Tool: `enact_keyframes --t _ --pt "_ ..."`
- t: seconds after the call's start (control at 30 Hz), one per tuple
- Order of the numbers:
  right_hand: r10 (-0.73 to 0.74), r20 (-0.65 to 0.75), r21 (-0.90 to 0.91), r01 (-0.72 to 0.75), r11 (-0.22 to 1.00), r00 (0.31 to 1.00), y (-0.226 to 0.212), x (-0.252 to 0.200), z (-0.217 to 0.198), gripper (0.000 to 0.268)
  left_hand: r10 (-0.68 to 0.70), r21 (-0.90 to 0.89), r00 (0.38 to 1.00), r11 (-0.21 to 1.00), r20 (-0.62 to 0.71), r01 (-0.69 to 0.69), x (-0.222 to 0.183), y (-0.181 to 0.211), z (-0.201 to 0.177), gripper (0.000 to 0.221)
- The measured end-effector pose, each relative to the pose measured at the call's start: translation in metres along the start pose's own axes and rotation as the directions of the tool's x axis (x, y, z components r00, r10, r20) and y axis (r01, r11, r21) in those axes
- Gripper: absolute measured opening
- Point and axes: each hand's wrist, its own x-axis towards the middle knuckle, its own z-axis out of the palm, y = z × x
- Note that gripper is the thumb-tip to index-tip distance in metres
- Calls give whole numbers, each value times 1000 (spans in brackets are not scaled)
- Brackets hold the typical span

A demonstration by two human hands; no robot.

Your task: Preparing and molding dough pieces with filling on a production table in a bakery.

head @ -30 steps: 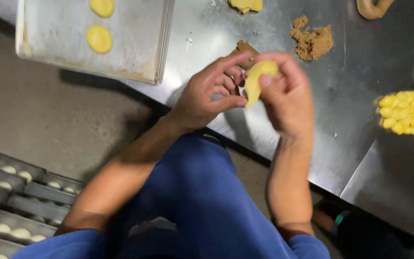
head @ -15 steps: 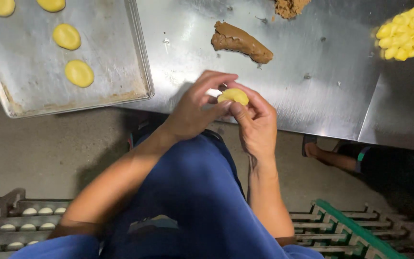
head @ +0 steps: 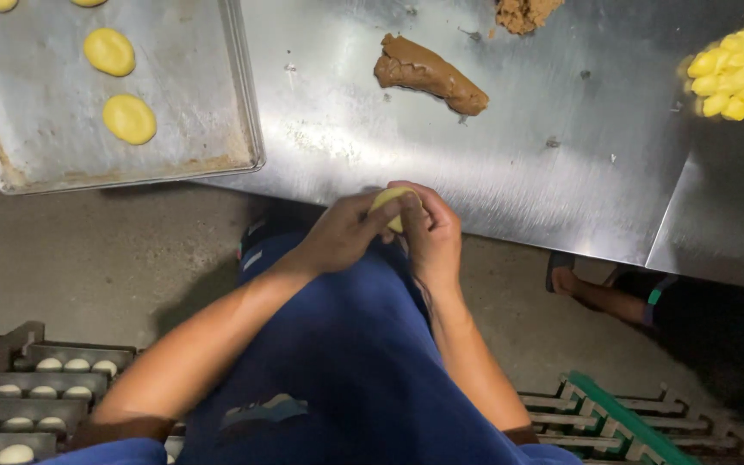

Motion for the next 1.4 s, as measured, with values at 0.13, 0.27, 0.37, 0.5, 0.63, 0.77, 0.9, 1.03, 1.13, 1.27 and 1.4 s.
enact_keyframes --t 0.13,0.27,0.37,0.5,0.63,0.77,0.9,1.03,1.13,1.27,1.4 --pt "-21 -136 -212 -8 977 991 13 5 -7 29 158 -177 984 974 87 -141 -2 -15 11 39" --pt "-50 170 -187 82 979 984 -4 27 -41 50 -60 -122 970 992 -235 32 -2 -6 8 42" --pt "-204 41 -351 205 914 978 38 83 -101 58 138 55 914 990 -382 -127 -7 2 -1 45" --pt "-473 -175 -642 264 719 863 59 146 -135 60 30 -16 883 999 -469 -42 -20 -11 0 48" --pt "-578 26 -754 395 524 816 58 164 -137 64 -79 -155 864 988 -497 1 -40 -26 6 52" --pt "-577 116 -730 463 503 809 60 168 -137 42 -149 -254 835 967 -529 12 -53 -32 5 52" --pt "-655 170 -622 596 508 736 42 162 -127 32 -54 -184 827 981 -559 -61 -64 -29 5 50" --pt "-694 209 -654 626 425 689 47 167 -134 28 -47 -150 811 987 -583 -51 -64 -21 8 49" --pt "-697 214 -692 610 386 684 59 169 -146 24 -161 -251 807 968 -569 15 -62 -23 8 49" --pt "-530 -50 -585 406 702 846 75 175 -167 15 -204 -462 861 886 -466 -40 -52 -13 3 52" --pt "-252 -155 62 264 962 955 63 148 -168 18 -117 -444 925 894 -361 -60 -34 4 0 56"
